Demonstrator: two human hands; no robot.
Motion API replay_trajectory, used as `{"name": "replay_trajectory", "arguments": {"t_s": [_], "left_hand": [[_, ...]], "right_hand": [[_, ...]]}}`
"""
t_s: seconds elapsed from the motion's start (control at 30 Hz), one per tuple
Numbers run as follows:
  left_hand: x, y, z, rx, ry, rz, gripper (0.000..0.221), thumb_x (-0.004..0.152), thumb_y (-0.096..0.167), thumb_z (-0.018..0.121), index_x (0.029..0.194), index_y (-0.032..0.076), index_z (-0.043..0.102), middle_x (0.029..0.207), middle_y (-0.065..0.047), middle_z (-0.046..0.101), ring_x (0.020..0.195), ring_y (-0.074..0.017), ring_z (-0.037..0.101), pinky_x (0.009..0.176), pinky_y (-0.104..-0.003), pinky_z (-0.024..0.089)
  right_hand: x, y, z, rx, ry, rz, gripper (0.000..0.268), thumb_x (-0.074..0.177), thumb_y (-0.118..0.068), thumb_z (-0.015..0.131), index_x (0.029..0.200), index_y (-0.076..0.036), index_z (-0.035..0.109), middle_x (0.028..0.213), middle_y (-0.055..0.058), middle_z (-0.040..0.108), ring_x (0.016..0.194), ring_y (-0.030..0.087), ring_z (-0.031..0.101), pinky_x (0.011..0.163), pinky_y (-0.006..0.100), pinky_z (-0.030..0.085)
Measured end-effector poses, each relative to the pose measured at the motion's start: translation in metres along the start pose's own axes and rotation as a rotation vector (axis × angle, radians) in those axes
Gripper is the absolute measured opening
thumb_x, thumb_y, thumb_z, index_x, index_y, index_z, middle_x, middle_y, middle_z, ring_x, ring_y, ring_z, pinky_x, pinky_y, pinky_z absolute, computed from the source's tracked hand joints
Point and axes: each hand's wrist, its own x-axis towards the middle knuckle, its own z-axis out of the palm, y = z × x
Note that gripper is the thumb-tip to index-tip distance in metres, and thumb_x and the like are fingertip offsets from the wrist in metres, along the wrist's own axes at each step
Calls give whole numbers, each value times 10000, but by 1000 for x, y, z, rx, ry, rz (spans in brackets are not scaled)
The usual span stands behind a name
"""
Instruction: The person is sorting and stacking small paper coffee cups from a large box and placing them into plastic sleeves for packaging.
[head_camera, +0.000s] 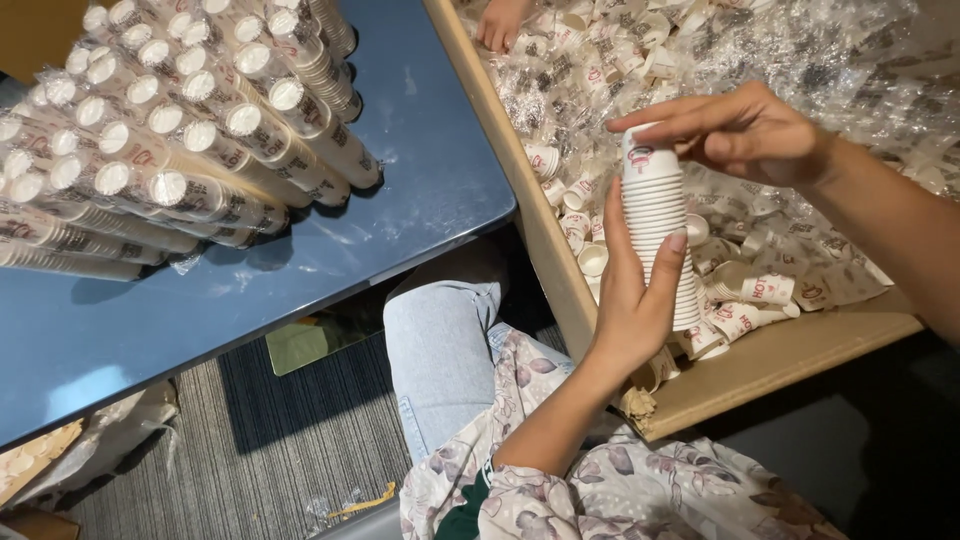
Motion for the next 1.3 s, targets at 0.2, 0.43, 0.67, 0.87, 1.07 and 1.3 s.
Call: {"name": "replay_trajectory", "arguments": {"t_s": [0.2,0.43,0.67,0.87,1.07,1.3], "left_hand": [[-3,19,-2,-48,-45,-62,821,1089,322,478,1680,18,-5,1591,-323,388,1306,-374,587,1080,-436,483],[-3,10,-8,238,-27,150,742,1138,275,518,1663,44,47,1580,-350,394,1384,-421,564,1197,-476,484],[19,-64,-46,305,239,325,885,1131,385,577,1651,122,-90,1402,-241,585,1151,-315,665,1015,-423,565],[69,-72,-120,672,571,448,972,1001,160,605,1602,71,-153,1493,-406,270,1248,-416,567,1165,-551,448],[91,-150,-168,668,617,151,847,1028,49,609,1585,53,-29,1412,-279,519,1231,-394,651,1092,-522,484],[119,-146,-175,755,688,253,805,984,-20,674,1512,81,75,1455,-323,422,1264,-456,593,1049,-543,466]], "right_hand": [[6,-12,2,-17,-138,104,712,1031,-345,567,1595,20,332,1601,299,416,1466,383,467,1220,501,407],[3,-18,1,148,-58,44,758,1059,-395,552,1644,13,297,1534,309,506,1365,362,582,1155,504,485],[1,-27,-18,-105,237,-32,501,1152,-287,506,1557,-7,416,1398,233,608,1336,284,617,1189,408,502],[-8,-14,-33,-699,410,276,381,1061,-239,631,1387,-41,623,1199,155,724,1106,251,713,989,377,588],[-9,-19,-25,-1150,229,595,400,885,-402,753,1125,-82,750,986,112,777,884,225,761,840,372,624],[-16,-5,-26,-1452,-138,1086,520,759,-497,808,1100,-108,751,955,75,753,856,213,724,731,390,613]]}}
